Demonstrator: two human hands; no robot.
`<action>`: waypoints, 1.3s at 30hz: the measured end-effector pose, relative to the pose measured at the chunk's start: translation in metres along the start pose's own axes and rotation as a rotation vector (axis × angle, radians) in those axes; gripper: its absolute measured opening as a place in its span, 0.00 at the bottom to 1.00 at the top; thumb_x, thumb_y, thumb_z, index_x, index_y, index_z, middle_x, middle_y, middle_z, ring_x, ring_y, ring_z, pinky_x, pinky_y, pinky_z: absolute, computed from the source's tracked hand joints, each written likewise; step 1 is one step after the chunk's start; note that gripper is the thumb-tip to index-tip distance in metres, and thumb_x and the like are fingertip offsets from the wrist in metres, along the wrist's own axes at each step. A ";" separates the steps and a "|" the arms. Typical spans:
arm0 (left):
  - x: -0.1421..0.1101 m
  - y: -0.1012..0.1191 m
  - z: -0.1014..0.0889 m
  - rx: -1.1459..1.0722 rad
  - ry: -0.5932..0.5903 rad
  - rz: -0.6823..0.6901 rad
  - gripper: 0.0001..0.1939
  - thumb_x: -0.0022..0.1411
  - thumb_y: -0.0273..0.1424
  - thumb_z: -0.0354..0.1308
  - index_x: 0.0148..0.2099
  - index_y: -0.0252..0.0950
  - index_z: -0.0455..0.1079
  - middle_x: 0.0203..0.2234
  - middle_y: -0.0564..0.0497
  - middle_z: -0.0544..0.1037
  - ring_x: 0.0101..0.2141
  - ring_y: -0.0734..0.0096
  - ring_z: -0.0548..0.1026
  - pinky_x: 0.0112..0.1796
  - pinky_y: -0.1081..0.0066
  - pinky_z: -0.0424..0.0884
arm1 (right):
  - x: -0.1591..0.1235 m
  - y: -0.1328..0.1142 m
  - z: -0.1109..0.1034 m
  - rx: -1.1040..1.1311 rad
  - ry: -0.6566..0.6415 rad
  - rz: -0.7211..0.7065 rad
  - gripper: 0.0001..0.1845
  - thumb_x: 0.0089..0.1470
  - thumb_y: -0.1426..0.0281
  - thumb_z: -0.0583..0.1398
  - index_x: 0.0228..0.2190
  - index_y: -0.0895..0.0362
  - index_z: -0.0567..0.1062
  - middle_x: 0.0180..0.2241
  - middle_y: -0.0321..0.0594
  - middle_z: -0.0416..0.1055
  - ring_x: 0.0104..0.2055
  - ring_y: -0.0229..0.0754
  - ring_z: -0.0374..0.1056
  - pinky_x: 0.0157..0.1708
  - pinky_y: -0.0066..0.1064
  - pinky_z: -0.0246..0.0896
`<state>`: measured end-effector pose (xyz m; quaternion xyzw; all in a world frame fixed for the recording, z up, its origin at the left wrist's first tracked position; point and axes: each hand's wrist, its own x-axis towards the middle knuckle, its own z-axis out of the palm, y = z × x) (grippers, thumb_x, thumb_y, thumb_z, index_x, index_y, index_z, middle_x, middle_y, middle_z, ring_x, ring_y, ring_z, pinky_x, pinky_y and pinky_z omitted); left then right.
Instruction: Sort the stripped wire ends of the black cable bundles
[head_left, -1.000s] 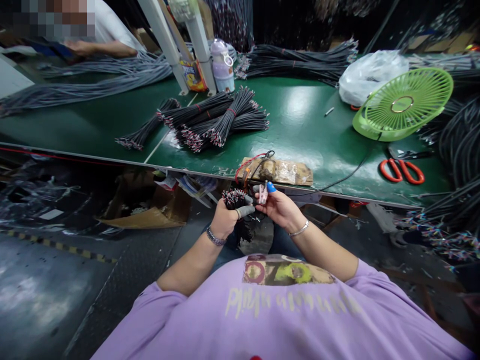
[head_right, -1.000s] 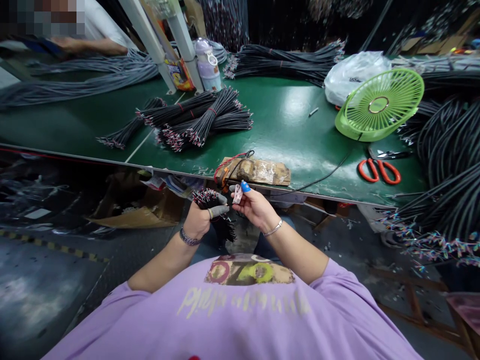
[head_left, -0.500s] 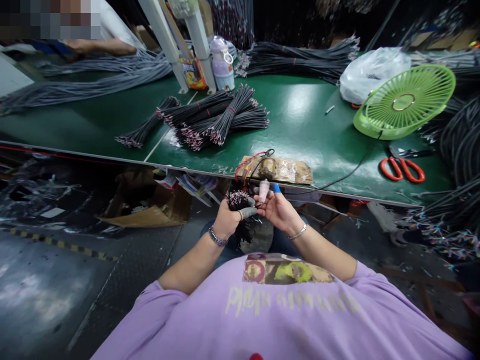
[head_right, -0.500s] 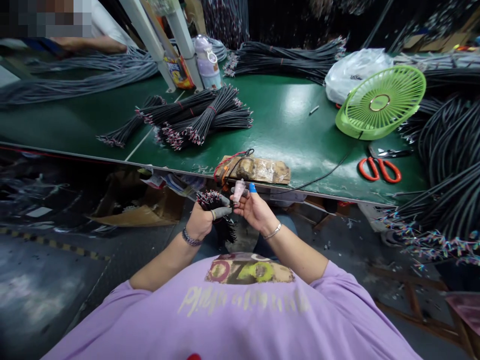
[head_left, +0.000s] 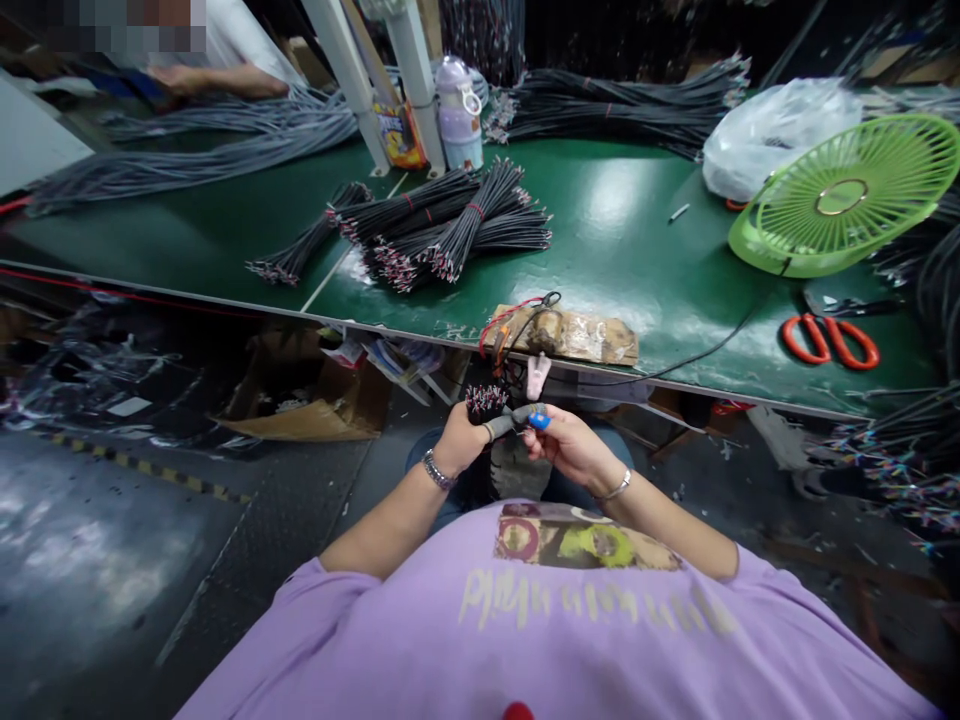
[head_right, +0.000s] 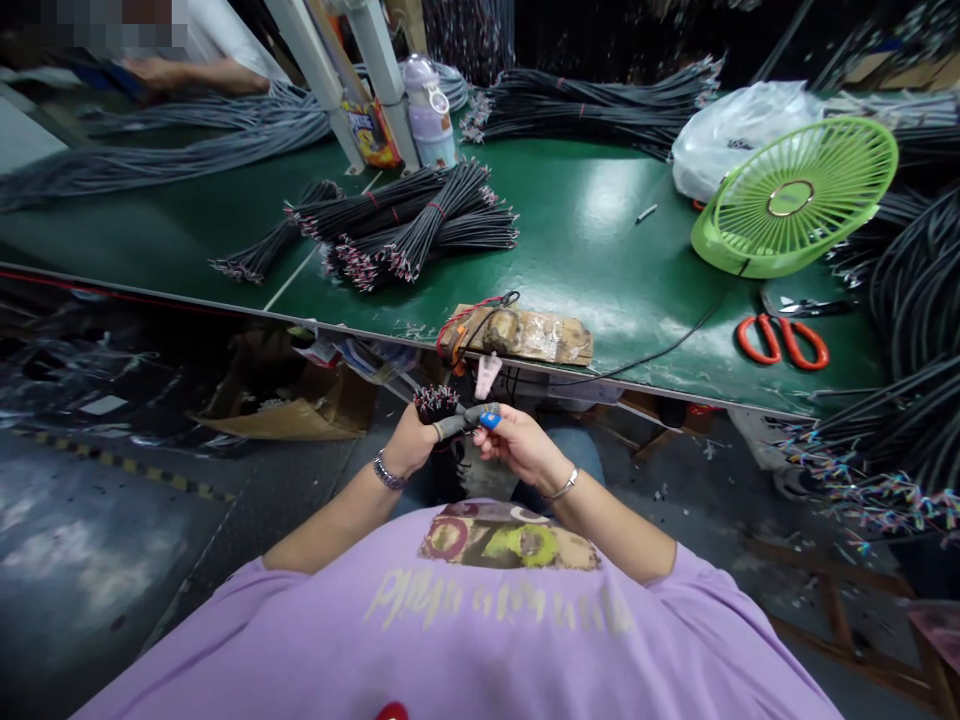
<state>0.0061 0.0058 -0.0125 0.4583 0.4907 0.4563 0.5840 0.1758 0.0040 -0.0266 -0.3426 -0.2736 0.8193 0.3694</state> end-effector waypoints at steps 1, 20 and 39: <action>0.000 0.000 0.000 0.010 -0.019 -0.028 0.12 0.40 0.31 0.70 0.27 0.31 0.72 0.19 0.54 0.74 0.20 0.77 0.69 0.23 0.75 0.67 | 0.002 -0.001 0.001 -0.059 0.030 -0.038 0.13 0.44 0.64 0.66 0.28 0.58 0.71 0.20 0.32 0.69 0.19 0.30 0.61 0.21 0.24 0.59; -0.002 0.000 0.003 0.120 -0.017 0.092 0.16 0.41 0.29 0.69 0.34 0.32 0.72 0.29 0.51 0.77 0.30 0.71 0.74 0.36 0.70 0.72 | 0.009 -0.005 0.006 -0.288 0.150 -0.270 0.17 0.35 0.63 0.70 0.23 0.58 0.71 0.20 0.31 0.69 0.22 0.33 0.61 0.24 0.26 0.55; -0.013 0.003 0.000 0.488 0.090 0.310 0.09 0.47 0.26 0.63 0.33 0.34 0.68 0.25 0.53 0.73 0.27 0.74 0.71 0.31 0.74 0.68 | 0.005 -0.006 -0.005 0.075 0.021 0.026 0.17 0.37 0.63 0.71 0.26 0.60 0.73 0.23 0.36 0.74 0.18 0.31 0.66 0.21 0.26 0.68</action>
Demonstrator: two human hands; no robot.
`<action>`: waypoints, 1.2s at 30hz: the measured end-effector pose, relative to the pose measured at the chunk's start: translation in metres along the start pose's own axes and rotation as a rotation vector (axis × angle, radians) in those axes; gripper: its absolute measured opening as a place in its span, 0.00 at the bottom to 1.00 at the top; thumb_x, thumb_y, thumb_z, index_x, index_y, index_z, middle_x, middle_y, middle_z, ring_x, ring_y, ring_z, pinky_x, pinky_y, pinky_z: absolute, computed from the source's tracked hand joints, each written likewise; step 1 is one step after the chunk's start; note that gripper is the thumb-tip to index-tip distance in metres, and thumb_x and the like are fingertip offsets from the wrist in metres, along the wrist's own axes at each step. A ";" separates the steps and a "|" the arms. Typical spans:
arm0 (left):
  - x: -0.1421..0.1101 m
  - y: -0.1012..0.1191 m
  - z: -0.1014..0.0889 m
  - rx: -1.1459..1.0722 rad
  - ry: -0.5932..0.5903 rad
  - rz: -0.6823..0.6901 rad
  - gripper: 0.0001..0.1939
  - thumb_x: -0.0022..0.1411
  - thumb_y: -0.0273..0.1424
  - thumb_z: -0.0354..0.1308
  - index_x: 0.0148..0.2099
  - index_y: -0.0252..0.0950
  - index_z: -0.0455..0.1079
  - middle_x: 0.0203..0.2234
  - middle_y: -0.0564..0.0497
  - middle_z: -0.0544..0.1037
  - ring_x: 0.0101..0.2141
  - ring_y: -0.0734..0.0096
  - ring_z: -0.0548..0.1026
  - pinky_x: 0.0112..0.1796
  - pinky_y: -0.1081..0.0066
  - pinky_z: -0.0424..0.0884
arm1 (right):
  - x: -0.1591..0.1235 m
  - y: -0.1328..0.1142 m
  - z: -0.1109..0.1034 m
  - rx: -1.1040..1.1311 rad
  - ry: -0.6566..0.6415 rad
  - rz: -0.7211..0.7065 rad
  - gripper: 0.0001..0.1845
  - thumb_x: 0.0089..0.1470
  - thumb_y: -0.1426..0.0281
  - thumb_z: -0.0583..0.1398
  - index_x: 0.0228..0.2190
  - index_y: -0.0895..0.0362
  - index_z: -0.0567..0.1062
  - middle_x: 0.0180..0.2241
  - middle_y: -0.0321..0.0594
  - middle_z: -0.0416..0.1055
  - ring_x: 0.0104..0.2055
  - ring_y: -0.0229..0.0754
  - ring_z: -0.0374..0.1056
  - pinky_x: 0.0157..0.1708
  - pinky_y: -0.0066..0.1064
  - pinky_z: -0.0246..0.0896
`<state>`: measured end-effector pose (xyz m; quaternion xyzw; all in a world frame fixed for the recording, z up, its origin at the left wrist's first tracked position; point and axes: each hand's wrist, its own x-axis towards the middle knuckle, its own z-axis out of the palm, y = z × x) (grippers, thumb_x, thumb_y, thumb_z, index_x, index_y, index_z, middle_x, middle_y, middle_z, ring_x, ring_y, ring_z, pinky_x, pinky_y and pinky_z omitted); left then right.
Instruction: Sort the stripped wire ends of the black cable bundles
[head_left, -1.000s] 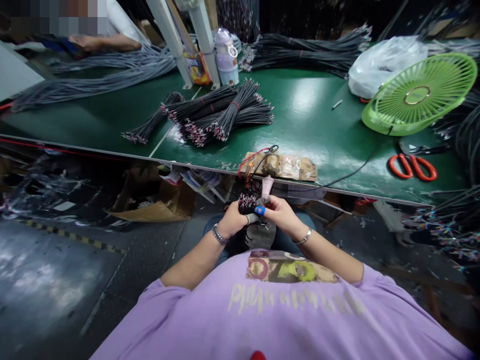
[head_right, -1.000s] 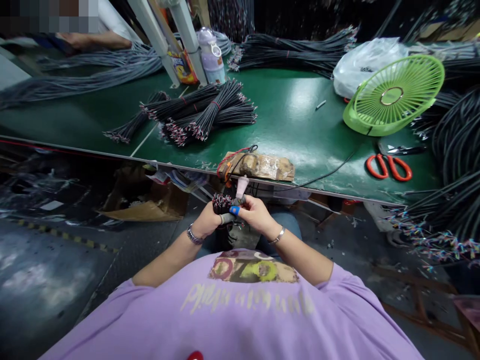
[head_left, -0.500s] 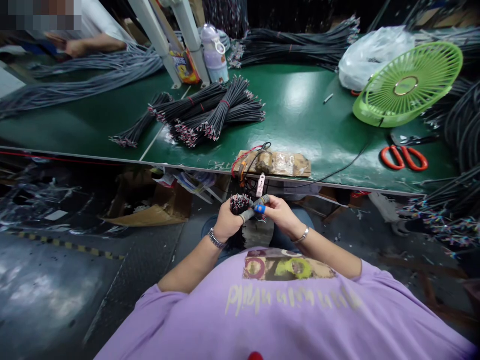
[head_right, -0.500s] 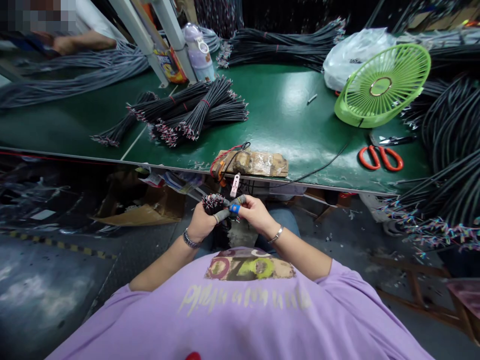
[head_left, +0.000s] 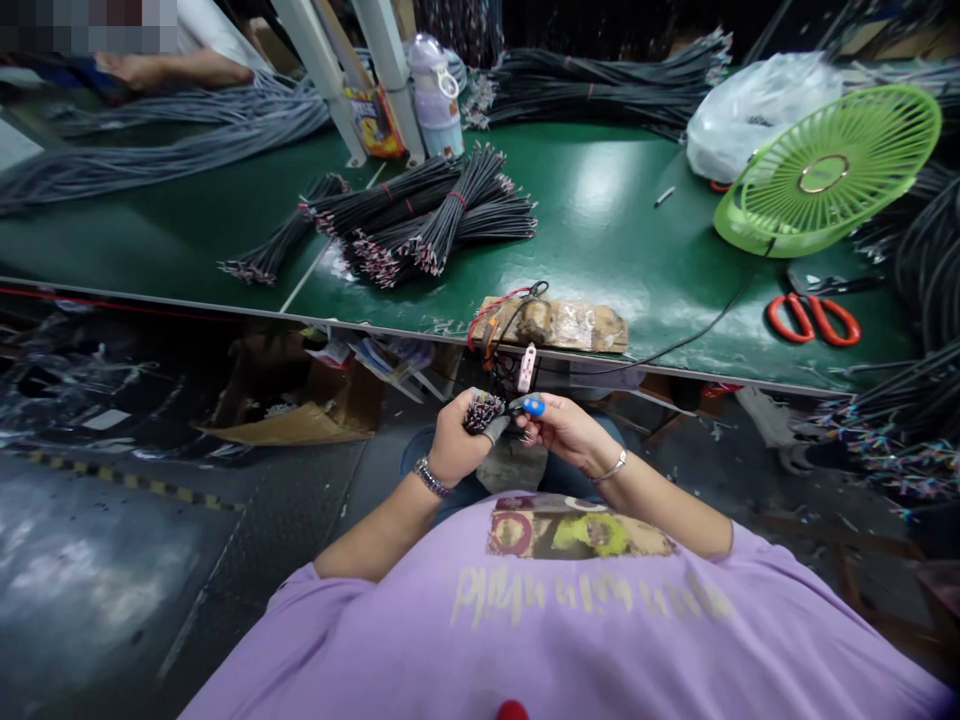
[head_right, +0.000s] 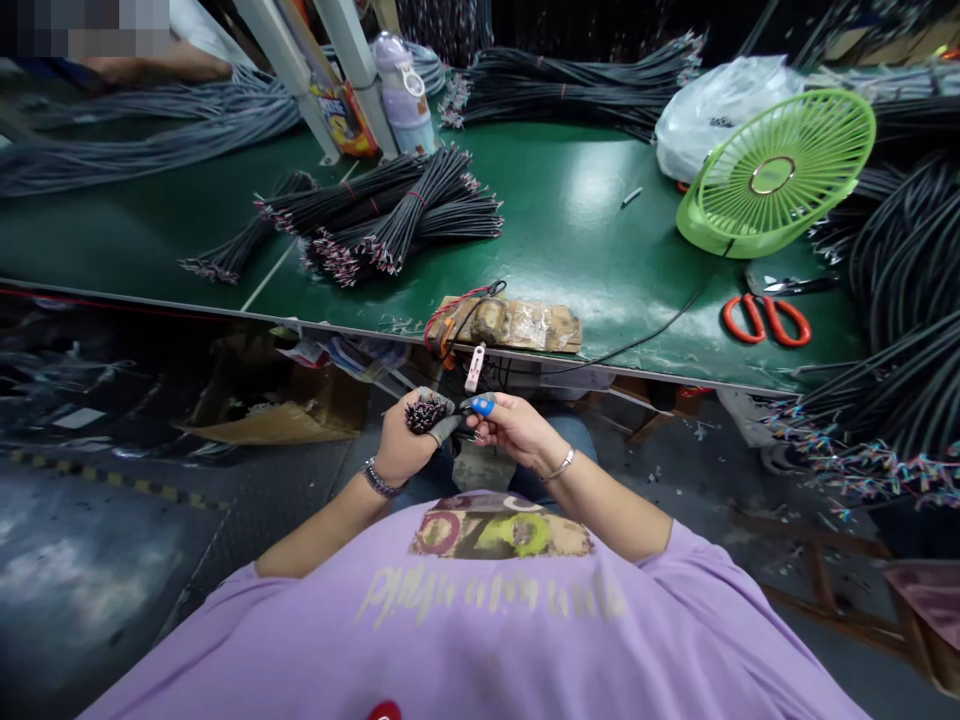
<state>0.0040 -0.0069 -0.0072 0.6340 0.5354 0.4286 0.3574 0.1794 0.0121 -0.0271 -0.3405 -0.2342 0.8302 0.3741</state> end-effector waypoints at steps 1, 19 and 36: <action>0.000 -0.001 0.000 -0.003 0.002 -0.001 0.09 0.47 0.26 0.63 0.33 0.34 0.68 0.25 0.53 0.73 0.27 0.73 0.71 0.31 0.74 0.68 | 0.000 0.000 -0.001 0.005 -0.005 -0.001 0.17 0.38 0.64 0.71 0.26 0.60 0.73 0.23 0.36 0.75 0.18 0.31 0.66 0.22 0.25 0.69; -0.002 -0.005 0.000 -0.016 -0.002 -0.002 0.07 0.49 0.28 0.62 0.32 0.35 0.69 0.26 0.52 0.74 0.27 0.72 0.71 0.31 0.73 0.68 | 0.002 0.007 -0.005 0.063 -0.026 0.032 0.17 0.36 0.65 0.71 0.27 0.59 0.73 0.24 0.35 0.75 0.18 0.29 0.63 0.24 0.26 0.70; 0.003 0.000 -0.001 -0.061 -0.037 -0.025 0.07 0.48 0.27 0.62 0.33 0.34 0.69 0.26 0.52 0.74 0.27 0.72 0.72 0.32 0.73 0.69 | -0.004 -0.009 0.002 -0.445 -0.041 -0.302 0.11 0.38 0.69 0.69 0.28 0.58 0.77 0.24 0.34 0.72 0.25 0.34 0.65 0.28 0.27 0.62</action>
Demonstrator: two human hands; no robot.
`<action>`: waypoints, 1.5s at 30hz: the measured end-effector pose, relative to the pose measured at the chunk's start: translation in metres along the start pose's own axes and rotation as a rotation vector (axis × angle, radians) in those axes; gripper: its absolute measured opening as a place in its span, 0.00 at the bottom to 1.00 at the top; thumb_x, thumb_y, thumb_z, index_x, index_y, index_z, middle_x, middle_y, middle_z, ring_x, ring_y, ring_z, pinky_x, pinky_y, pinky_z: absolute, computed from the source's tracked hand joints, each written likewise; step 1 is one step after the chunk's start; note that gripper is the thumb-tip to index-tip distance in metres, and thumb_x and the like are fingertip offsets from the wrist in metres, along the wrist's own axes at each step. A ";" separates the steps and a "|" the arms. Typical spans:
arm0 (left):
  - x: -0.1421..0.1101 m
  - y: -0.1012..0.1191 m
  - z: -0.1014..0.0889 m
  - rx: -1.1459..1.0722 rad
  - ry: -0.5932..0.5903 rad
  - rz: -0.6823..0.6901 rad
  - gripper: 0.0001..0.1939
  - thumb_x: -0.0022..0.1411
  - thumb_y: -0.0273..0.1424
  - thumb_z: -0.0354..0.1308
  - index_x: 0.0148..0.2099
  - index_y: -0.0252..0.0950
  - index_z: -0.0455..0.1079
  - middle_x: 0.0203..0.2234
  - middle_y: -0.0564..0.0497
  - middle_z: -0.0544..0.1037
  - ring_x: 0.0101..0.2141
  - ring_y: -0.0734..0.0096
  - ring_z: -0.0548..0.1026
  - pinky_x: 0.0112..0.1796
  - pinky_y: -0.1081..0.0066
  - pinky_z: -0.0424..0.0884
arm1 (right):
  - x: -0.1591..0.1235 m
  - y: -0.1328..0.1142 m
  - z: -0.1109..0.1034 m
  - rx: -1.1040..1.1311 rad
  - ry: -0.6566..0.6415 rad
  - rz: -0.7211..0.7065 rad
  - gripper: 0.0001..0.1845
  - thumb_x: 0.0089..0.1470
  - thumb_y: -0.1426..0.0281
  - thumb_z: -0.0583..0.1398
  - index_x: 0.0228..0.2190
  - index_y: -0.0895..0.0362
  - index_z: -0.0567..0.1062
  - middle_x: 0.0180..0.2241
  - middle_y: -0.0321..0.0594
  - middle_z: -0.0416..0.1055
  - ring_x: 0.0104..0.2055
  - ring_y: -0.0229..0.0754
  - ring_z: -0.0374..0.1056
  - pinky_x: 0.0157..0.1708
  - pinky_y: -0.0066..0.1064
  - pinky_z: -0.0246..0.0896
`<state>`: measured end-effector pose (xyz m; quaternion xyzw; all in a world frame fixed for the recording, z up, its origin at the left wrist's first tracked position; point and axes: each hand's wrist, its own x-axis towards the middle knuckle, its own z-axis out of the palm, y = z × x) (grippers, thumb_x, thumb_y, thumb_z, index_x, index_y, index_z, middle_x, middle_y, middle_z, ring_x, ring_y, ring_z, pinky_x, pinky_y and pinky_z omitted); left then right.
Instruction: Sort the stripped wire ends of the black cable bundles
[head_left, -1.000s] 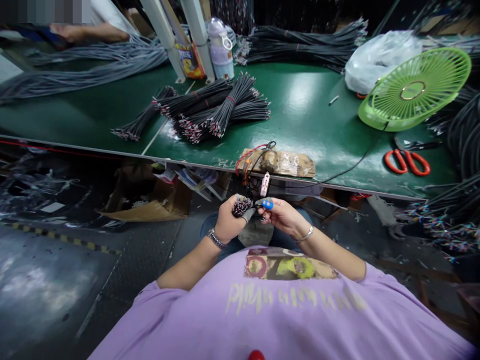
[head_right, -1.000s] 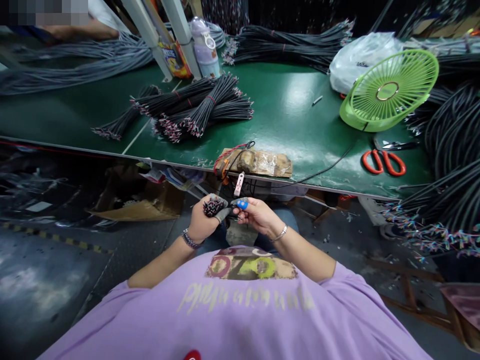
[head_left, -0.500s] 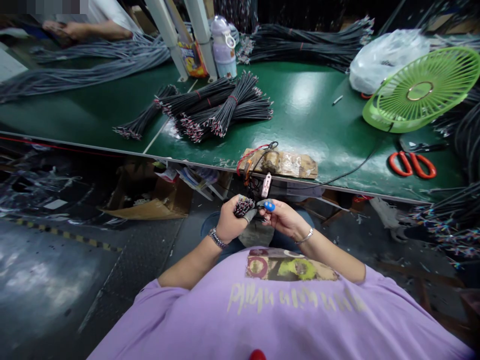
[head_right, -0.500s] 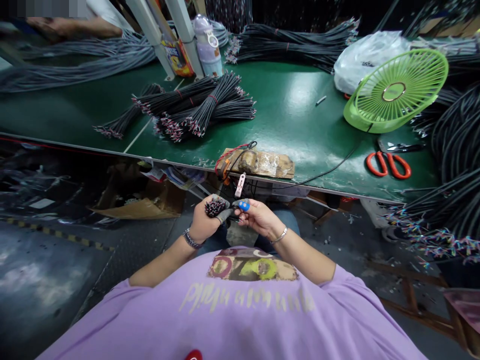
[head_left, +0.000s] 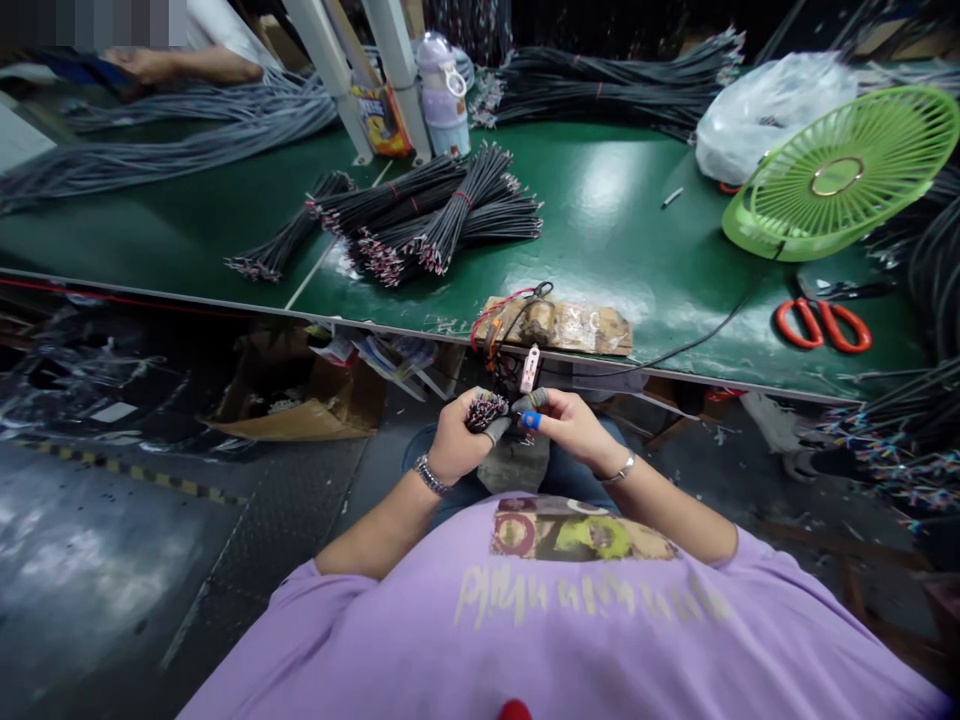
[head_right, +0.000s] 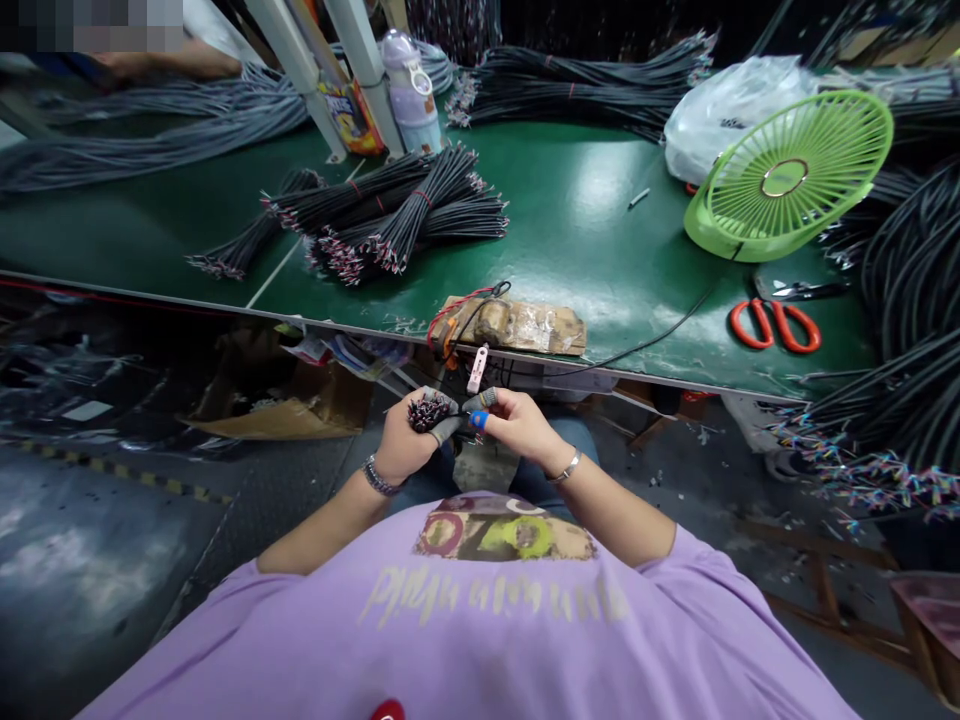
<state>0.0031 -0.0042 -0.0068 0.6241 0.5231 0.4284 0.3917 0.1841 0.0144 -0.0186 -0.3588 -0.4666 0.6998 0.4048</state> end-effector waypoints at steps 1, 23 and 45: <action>0.000 0.001 -0.002 0.013 -0.016 0.007 0.07 0.48 0.27 0.62 0.33 0.34 0.69 0.26 0.52 0.74 0.27 0.72 0.72 0.32 0.73 0.69 | 0.001 -0.003 -0.001 -0.027 -0.033 -0.013 0.11 0.39 0.68 0.68 0.28 0.58 0.77 0.24 0.34 0.72 0.26 0.34 0.65 0.29 0.28 0.62; 0.025 0.014 -0.008 -0.369 0.040 -0.092 0.13 0.39 0.31 0.71 0.27 0.33 0.71 0.24 0.53 0.75 0.27 0.71 0.72 0.32 0.70 0.71 | 0.033 -0.010 0.004 0.100 0.231 -0.044 0.23 0.43 0.50 0.64 0.22 0.58 0.70 0.17 0.32 0.64 0.18 0.30 0.55 0.20 0.24 0.56; 0.026 0.007 0.003 -0.355 -0.003 -0.114 0.14 0.39 0.32 0.71 0.29 0.32 0.72 0.23 0.52 0.76 0.26 0.71 0.73 0.32 0.70 0.71 | 0.034 -0.003 0.009 0.543 0.116 0.193 0.27 0.53 0.44 0.52 0.34 0.55 0.71 0.28 0.38 0.73 0.25 0.36 0.67 0.24 0.26 0.63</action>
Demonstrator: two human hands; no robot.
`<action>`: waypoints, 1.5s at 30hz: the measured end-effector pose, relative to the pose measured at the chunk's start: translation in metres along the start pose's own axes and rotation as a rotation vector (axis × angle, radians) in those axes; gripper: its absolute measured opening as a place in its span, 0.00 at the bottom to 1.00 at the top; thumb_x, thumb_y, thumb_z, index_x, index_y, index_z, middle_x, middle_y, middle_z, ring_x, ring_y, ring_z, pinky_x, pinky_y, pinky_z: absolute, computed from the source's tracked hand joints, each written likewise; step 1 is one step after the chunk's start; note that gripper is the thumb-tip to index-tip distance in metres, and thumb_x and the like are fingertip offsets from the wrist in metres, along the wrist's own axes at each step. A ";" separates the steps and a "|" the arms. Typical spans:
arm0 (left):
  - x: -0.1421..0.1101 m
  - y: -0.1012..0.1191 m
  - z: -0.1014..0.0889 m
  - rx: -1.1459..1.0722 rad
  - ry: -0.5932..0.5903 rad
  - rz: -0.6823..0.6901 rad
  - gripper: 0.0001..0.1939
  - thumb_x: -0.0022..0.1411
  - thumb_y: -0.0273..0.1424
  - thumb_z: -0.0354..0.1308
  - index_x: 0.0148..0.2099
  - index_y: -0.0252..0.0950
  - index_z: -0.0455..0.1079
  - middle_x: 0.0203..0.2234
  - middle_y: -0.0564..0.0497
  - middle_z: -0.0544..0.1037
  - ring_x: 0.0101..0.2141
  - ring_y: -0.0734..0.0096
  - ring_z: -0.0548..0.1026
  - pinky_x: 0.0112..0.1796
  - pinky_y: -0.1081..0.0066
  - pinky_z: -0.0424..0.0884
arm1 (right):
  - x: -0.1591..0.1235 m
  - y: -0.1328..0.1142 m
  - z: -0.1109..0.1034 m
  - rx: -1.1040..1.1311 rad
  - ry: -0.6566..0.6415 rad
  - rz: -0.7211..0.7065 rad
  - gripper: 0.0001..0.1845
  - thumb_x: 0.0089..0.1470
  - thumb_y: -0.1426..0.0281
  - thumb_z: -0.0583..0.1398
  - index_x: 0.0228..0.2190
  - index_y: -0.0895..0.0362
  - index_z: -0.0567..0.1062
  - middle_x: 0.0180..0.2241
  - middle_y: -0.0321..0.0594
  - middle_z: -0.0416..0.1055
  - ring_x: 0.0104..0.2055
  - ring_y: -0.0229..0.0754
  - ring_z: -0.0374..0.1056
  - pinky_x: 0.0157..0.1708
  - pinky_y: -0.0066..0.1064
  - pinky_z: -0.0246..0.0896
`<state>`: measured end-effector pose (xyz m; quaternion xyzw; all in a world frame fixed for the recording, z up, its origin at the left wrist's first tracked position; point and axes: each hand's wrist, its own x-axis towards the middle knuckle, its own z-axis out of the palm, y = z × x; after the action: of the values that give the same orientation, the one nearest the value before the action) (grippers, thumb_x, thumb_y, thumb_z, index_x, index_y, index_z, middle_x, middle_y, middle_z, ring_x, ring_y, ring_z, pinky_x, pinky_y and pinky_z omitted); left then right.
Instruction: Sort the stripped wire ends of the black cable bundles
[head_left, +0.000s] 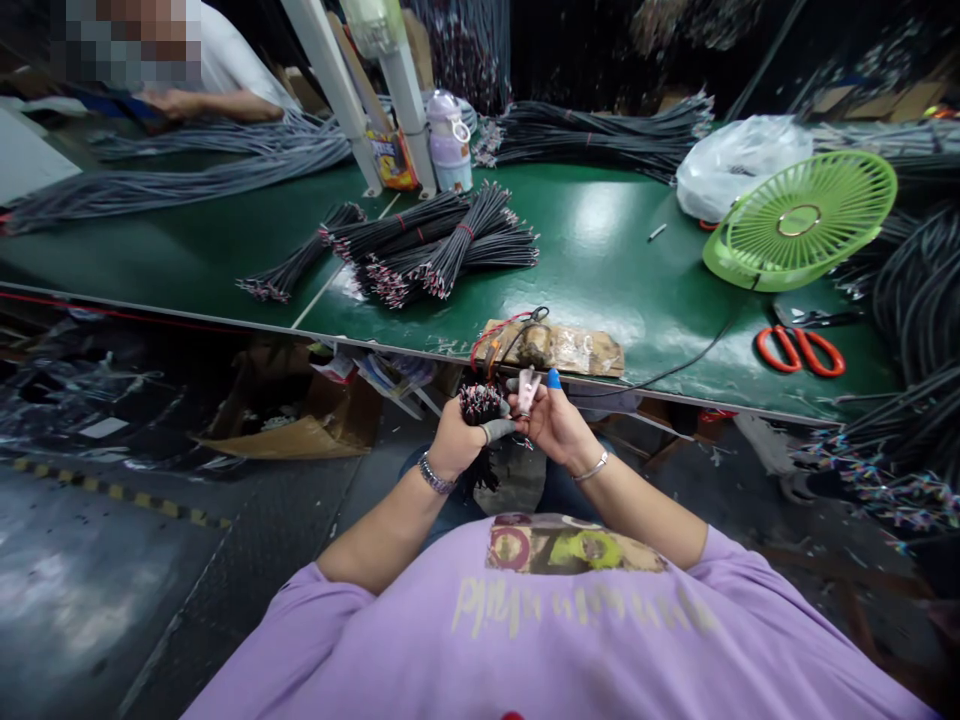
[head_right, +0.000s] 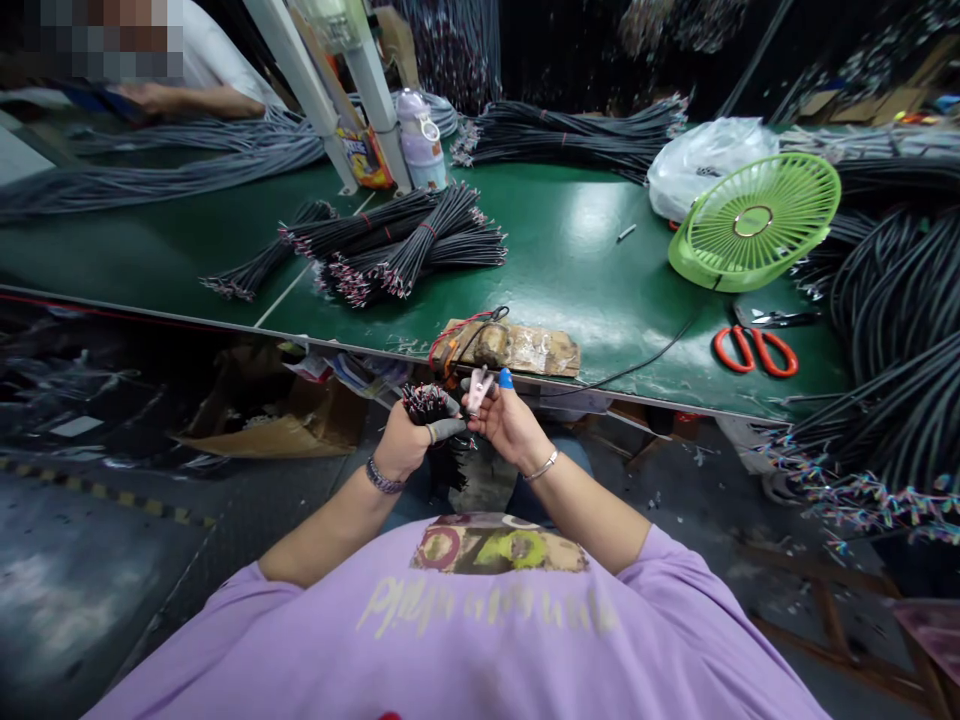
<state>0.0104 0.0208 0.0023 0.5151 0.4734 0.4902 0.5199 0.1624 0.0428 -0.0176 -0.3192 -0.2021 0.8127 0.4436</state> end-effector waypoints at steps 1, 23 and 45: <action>-0.001 0.000 0.000 0.007 -0.005 -0.005 0.14 0.39 0.32 0.71 0.29 0.32 0.72 0.23 0.52 0.76 0.26 0.71 0.73 0.32 0.70 0.71 | -0.002 0.001 -0.002 0.018 -0.002 0.018 0.26 0.54 0.45 0.51 0.34 0.55 0.71 0.28 0.38 0.74 0.24 0.35 0.66 0.24 0.26 0.63; -0.011 -0.011 0.000 -0.059 -0.134 -0.120 0.21 0.36 0.28 0.71 0.35 0.31 0.70 0.30 0.50 0.77 0.30 0.71 0.74 0.35 0.70 0.72 | -0.024 0.011 -0.004 -0.594 -0.076 -0.189 0.16 0.38 0.65 0.69 0.29 0.59 0.71 0.22 0.31 0.66 0.23 0.32 0.59 0.23 0.24 0.54; -0.020 -0.009 0.003 0.248 0.024 0.090 0.11 0.45 0.28 0.65 0.31 0.34 0.67 0.26 0.52 0.73 0.28 0.73 0.71 0.32 0.71 0.71 | -0.026 0.016 -0.012 -0.320 -0.028 -0.121 0.15 0.37 0.65 0.70 0.25 0.59 0.72 0.22 0.33 0.72 0.20 0.30 0.63 0.22 0.21 0.59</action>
<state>0.0116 0.0003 -0.0065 0.5902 0.5129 0.4571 0.4239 0.1721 0.0127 -0.0266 -0.3617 -0.3538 0.7463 0.4324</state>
